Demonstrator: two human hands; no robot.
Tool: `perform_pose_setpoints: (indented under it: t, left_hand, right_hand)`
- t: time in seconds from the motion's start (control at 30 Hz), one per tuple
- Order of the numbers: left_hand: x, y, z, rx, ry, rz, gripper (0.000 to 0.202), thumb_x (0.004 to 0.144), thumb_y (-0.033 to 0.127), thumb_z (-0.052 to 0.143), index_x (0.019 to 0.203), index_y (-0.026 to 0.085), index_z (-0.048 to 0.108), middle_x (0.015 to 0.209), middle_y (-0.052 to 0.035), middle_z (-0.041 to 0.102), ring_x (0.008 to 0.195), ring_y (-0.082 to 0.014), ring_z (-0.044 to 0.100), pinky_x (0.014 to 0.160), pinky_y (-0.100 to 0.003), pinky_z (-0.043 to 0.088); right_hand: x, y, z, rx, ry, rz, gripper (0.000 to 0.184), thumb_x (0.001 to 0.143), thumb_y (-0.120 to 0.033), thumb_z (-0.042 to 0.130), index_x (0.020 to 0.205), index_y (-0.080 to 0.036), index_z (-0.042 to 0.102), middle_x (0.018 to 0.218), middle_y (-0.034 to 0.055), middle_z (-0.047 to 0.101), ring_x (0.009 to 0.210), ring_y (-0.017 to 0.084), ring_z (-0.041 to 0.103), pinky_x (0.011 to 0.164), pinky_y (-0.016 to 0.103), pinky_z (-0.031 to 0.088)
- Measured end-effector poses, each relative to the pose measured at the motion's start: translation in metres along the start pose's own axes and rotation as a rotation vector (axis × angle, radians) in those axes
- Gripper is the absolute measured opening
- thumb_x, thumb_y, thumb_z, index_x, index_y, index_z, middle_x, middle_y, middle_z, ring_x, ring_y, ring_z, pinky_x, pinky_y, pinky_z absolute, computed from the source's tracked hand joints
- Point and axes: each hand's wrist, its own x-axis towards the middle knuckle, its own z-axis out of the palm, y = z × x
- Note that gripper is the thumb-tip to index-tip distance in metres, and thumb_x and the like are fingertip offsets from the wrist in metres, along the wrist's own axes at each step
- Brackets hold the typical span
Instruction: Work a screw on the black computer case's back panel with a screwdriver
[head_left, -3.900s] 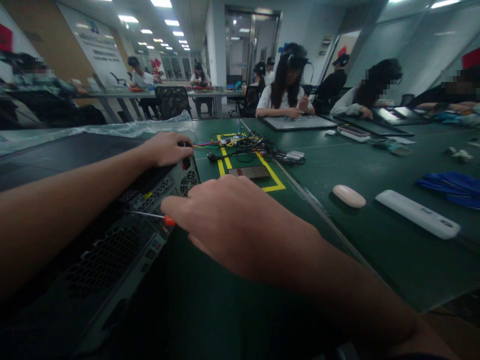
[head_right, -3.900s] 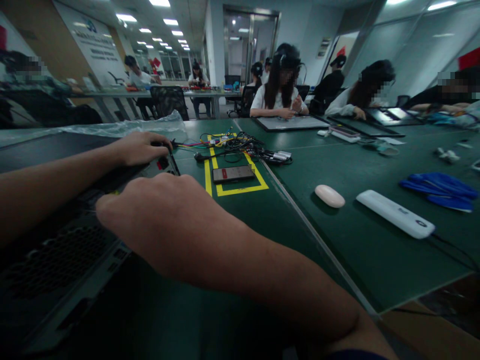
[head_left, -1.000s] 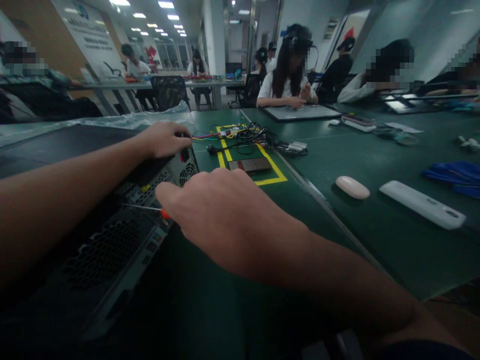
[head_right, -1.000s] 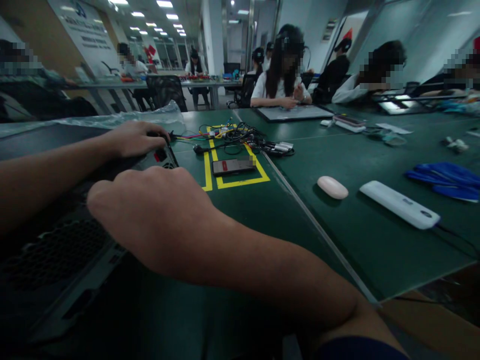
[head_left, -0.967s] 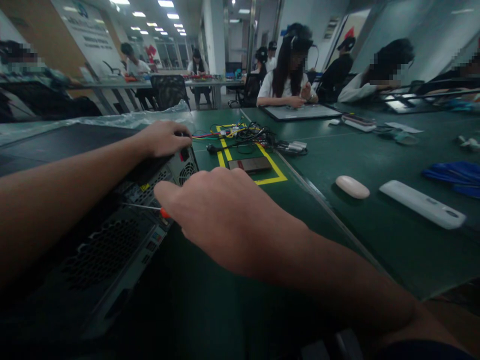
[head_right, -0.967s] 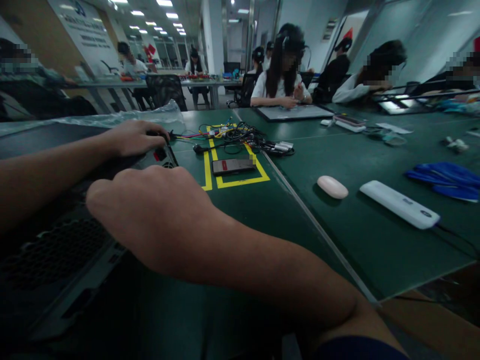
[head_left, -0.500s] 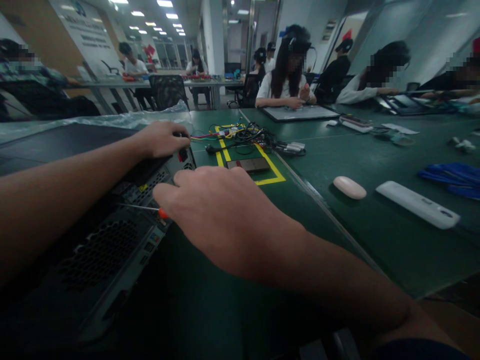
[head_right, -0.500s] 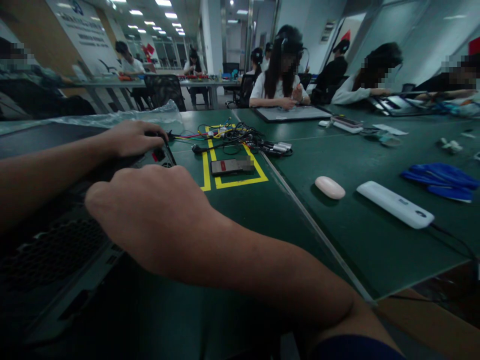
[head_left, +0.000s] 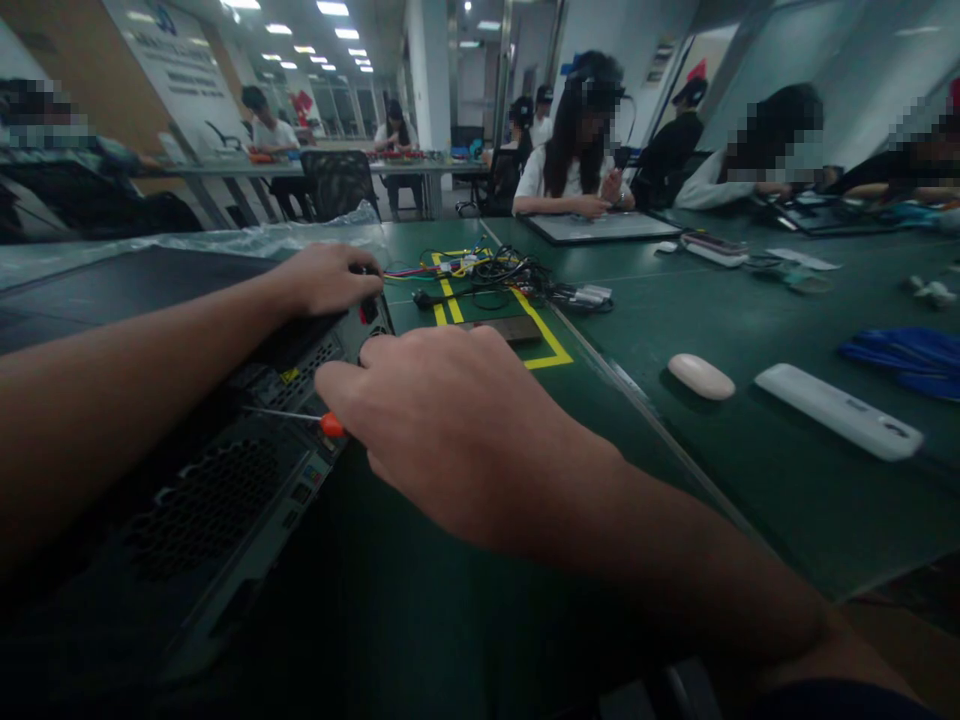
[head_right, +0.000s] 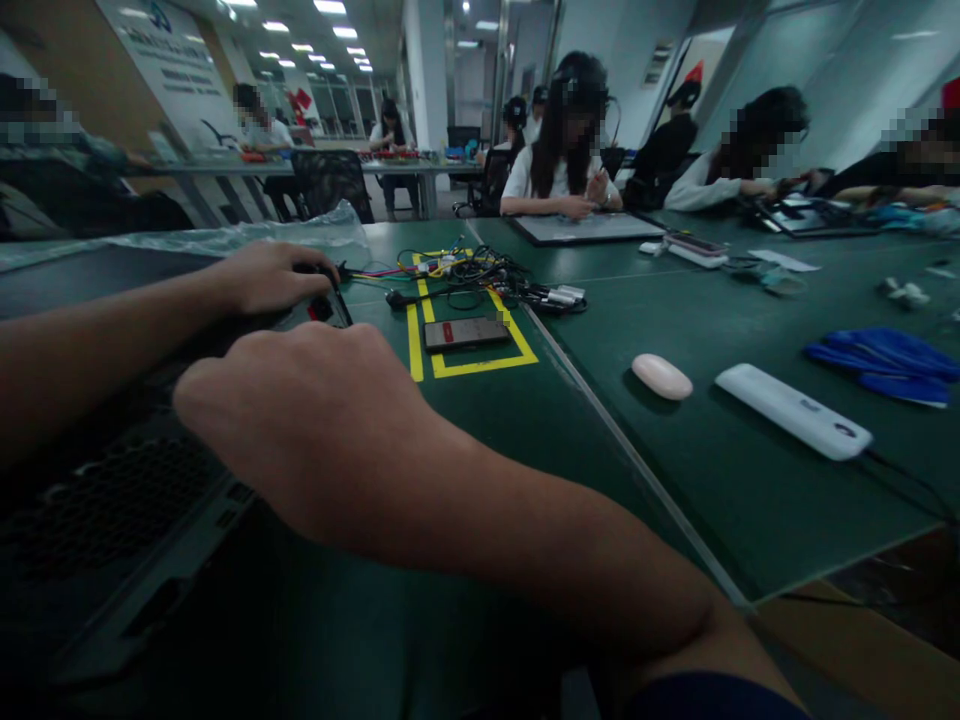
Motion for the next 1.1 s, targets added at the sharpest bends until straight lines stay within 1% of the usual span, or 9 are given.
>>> perform_pose_setpoints:
  t: [0.13, 0.33, 0.47, 0.53, 0.7, 0.8, 0.9, 0.97, 1.1]
  left_hand:
    - [-0.003, 0.0, -0.001, 0.038, -0.011, 0.036, 0.059, 0.098, 0.048, 0.049, 0.138, 0.017, 0.079, 0.136, -0.0134, 0.078, 0.12, -0.0363, 0.069, 0.108, -0.047, 0.052]
    - [-0.004, 0.001, -0.001, 0.053, -0.015, 0.057, 0.059, 0.099, 0.047, 0.047, 0.136, 0.014, 0.079, 0.134, -0.0149, 0.078, 0.116, -0.0337, 0.068, 0.106, -0.044, 0.051]
    - [-0.004, 0.0, -0.001, 0.055, -0.005, 0.037, 0.058, 0.099, 0.048, 0.048, 0.137, 0.017, 0.079, 0.134, -0.0107, 0.078, 0.116, -0.0312, 0.067, 0.106, -0.041, 0.051]
    - [-0.003, -0.001, 0.0, 0.049, -0.009, 0.035, 0.059, 0.098, 0.048, 0.048, 0.136, 0.018, 0.079, 0.133, -0.0114, 0.079, 0.116, -0.0324, 0.068, 0.106, -0.043, 0.052]
    - [0.0, -0.001, 0.0, 0.021, -0.009, 0.012, 0.059, 0.093, 0.05, 0.052, 0.132, 0.02, 0.082, 0.134, -0.0173, 0.078, 0.124, -0.0432, 0.07, 0.108, -0.05, 0.053]
    - [0.001, -0.001, 0.0, 0.011, -0.015, 0.021, 0.06, 0.092, 0.05, 0.051, 0.132, 0.02, 0.083, 0.133, -0.0185, 0.079, 0.125, -0.0435, 0.071, 0.11, -0.052, 0.053]
    - [0.002, -0.002, 0.001, 0.007, -0.013, 0.031, 0.062, 0.09, 0.053, 0.053, 0.133, 0.02, 0.083, 0.133, -0.0193, 0.079, 0.124, -0.0445, 0.071, 0.11, -0.055, 0.053]
    - [0.002, -0.003, 0.001, -0.003, 0.002, 0.019, 0.061, 0.089, 0.054, 0.055, 0.133, 0.022, 0.083, 0.132, -0.0183, 0.08, 0.124, -0.045, 0.071, 0.11, -0.057, 0.053]
    - [0.001, -0.002, 0.001, -0.009, 0.002, 0.011, 0.06, 0.089, 0.053, 0.056, 0.132, 0.023, 0.084, 0.132, -0.0164, 0.08, 0.127, -0.0434, 0.07, 0.111, -0.054, 0.053]
  right_hand:
    - [0.001, -0.001, 0.0, -0.025, -0.004, 0.014, 0.029, 0.114, -0.022, 0.044, 0.105, -0.018, 0.072, 0.085, 0.0028, 0.069, 0.089, 0.02, 0.07, 0.066, 0.03, 0.033]
    - [0.001, -0.001, -0.003, -0.02, -0.022, 0.004, 0.029, 0.113, -0.02, 0.045, 0.105, -0.017, 0.073, 0.087, 0.0044, 0.072, 0.09, 0.021, 0.07, 0.07, 0.031, 0.038]
    - [0.0, 0.001, -0.005, -0.022, -0.058, 0.008, 0.03, 0.114, -0.024, 0.047, 0.108, -0.018, 0.076, 0.091, 0.005, 0.075, 0.091, 0.022, 0.071, 0.073, 0.031, 0.042]
    - [-0.001, 0.001, -0.006, -0.019, -0.063, 0.011, 0.03, 0.114, -0.024, 0.048, 0.107, -0.018, 0.076, 0.089, 0.0048, 0.075, 0.087, 0.021, 0.071, 0.072, 0.03, 0.042]
    - [0.0, -0.004, -0.009, -0.025, -0.131, 0.058, 0.035, 0.114, -0.02, 0.042, 0.103, -0.018, 0.075, 0.084, 0.0049, 0.076, 0.076, 0.02, 0.068, 0.069, 0.032, 0.043]
    - [0.003, -0.007, -0.008, 0.029, -0.203, 0.065, 0.037, 0.115, -0.019, 0.037, 0.108, -0.017, 0.074, 0.089, 0.0063, 0.079, 0.077, 0.022, 0.071, 0.066, 0.033, 0.043]
    - [0.006, -0.006, -0.002, 0.069, -0.143, 0.018, 0.034, 0.117, -0.022, 0.038, 0.109, -0.015, 0.071, 0.089, 0.0075, 0.079, 0.084, 0.023, 0.076, 0.065, 0.032, 0.043]
    - [0.006, -0.004, 0.002, 0.064, -0.131, 0.042, 0.028, 0.115, -0.016, 0.041, 0.118, -0.013, 0.068, 0.097, 0.0108, 0.082, 0.092, 0.025, 0.078, 0.068, 0.033, 0.045]
    - [0.005, -0.003, 0.003, 0.084, -0.12, 0.045, 0.03, 0.113, -0.013, 0.038, 0.124, -0.014, 0.065, 0.091, 0.008, 0.08, 0.091, 0.025, 0.077, 0.071, 0.034, 0.048]
